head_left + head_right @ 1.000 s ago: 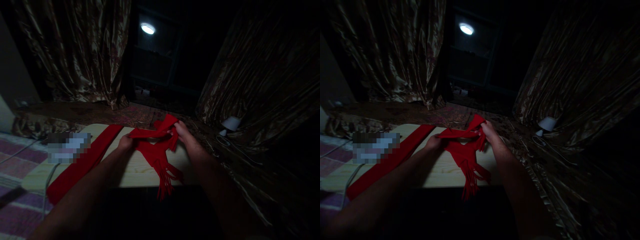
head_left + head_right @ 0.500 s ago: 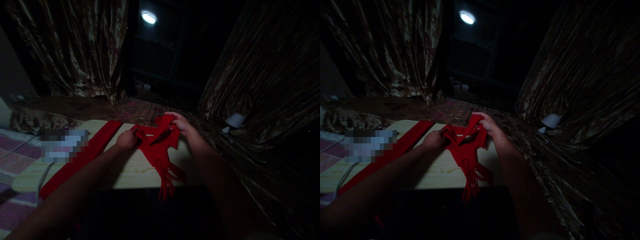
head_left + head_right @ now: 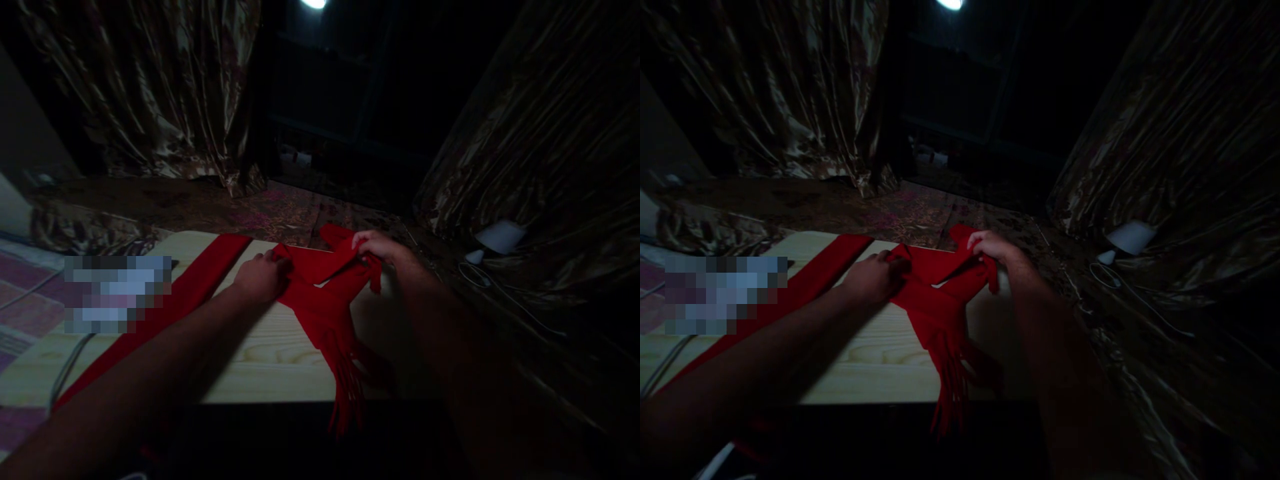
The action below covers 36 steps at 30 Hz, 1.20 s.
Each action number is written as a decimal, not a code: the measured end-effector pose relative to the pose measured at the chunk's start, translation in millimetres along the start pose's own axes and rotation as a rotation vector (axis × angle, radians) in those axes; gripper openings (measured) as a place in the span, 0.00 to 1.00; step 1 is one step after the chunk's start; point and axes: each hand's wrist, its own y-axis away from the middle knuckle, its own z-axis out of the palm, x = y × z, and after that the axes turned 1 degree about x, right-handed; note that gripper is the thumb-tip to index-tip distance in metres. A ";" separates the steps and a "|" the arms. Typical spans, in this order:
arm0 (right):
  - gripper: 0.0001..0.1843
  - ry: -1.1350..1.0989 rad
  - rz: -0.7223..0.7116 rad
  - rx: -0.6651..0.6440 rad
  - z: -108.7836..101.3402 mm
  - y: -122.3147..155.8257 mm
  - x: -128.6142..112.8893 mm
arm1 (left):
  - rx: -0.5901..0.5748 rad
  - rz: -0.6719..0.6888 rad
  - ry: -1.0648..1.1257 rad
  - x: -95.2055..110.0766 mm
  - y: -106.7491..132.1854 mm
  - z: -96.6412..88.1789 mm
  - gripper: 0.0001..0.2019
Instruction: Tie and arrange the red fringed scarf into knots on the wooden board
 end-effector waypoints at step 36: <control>0.30 0.059 0.221 -0.069 -19.4 -60.0 74.8 | -0.026 0.011 -0.280 -38.9 -27.2 27.1 0.32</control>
